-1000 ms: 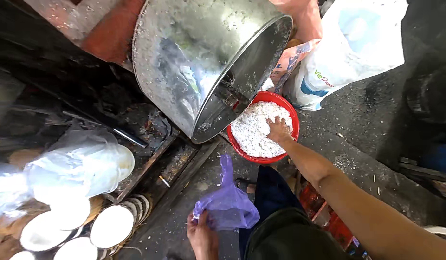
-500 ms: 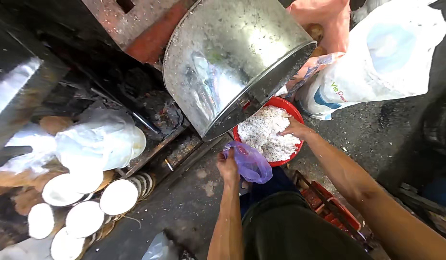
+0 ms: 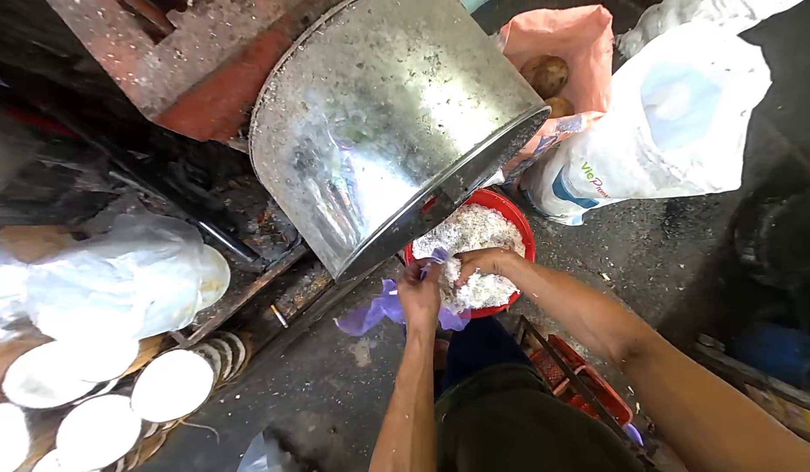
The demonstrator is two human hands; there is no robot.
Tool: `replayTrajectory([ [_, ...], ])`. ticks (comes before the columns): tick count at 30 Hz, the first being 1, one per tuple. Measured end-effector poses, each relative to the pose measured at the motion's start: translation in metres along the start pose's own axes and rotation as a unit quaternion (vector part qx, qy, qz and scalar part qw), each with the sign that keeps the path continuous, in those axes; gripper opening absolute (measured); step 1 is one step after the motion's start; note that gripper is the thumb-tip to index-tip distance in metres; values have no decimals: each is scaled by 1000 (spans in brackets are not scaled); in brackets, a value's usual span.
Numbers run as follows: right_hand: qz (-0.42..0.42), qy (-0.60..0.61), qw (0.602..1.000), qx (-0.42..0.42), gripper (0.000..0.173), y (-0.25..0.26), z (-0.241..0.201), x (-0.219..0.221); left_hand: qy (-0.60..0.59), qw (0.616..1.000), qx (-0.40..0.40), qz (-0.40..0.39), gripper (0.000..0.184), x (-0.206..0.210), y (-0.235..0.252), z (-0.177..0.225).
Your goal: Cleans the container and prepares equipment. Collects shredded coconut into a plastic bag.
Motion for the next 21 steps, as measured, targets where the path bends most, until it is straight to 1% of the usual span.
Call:
replayTrajectory([
  [2, 40, 14, 999, 10, 38, 15, 7, 8, 39, 999, 27, -23, 19, -4, -8, -8],
  [3, 68, 17, 997, 19, 33, 23, 11, 12, 51, 998, 29, -25, 24, -6, -11, -13],
  [5, 117, 20, 993, 19, 41, 29, 15, 26, 68, 997, 27, -19, 33, -10, -18, -23],
  [7, 166, 67, 984, 9, 45, 33, 16, 47, 63, 998, 13, -4, 37, -17, -27, -31],
  [9, 214, 151, 965, -24, 43, 44, 21, 76, 45, 999, -7, 17, 39, -28, -35, -39],
  [11, 265, 239, 932, -59, 40, 57, 30, 109, -3, 999, -26, 27, 36, -45, -44, -50],
  [12, 289, 251, 921, -72, 38, 60, 33, 125, -38, 998, -37, 29, 33, -56, -48, -56],
  [13, 304, 230, 921, -83, 39, 63, 36, 139, -80, 995, -49, 34, 30, -67, -53, -63],
  [14, 310, 168, 931, -92, 43, 66, 38, 150, -131, 988, -65, 40, 26, -80, -58, -71],
  [15, 298, 69, 948, -89, 50, 66, 40, 159, -180, 979, -83, 44, 25, -93, -64, -80],
  [16, 274, -33, 959, -72, 55, 65, 42, 167, -226, 967, -102, 50, 29, -106, -70, -90],
  [18, 233, -181, 954, -51, 58, 67, 50, 181, -298, 941, -144, 66, 39, -125, -78, -111],
  [19, 213, -224, 949, -59, 59, 68, 53, 188, -315, 932, -162, 72, 42, -131, -80, -120],
  [21, 174, -272, 942, -96, 67, 64, 51, 202, -331, 923, -181, 73, 44, -134, -81, -133],
])
Point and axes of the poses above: each hand's wrist, its own y-axis towards the middle knuckle, its own x-axis out of the palm, z = x × y, the point moved 3 cm from there along y, towards the middle knuckle, and after that the axes turned 15 degrees about y, right-handed, at the moved point
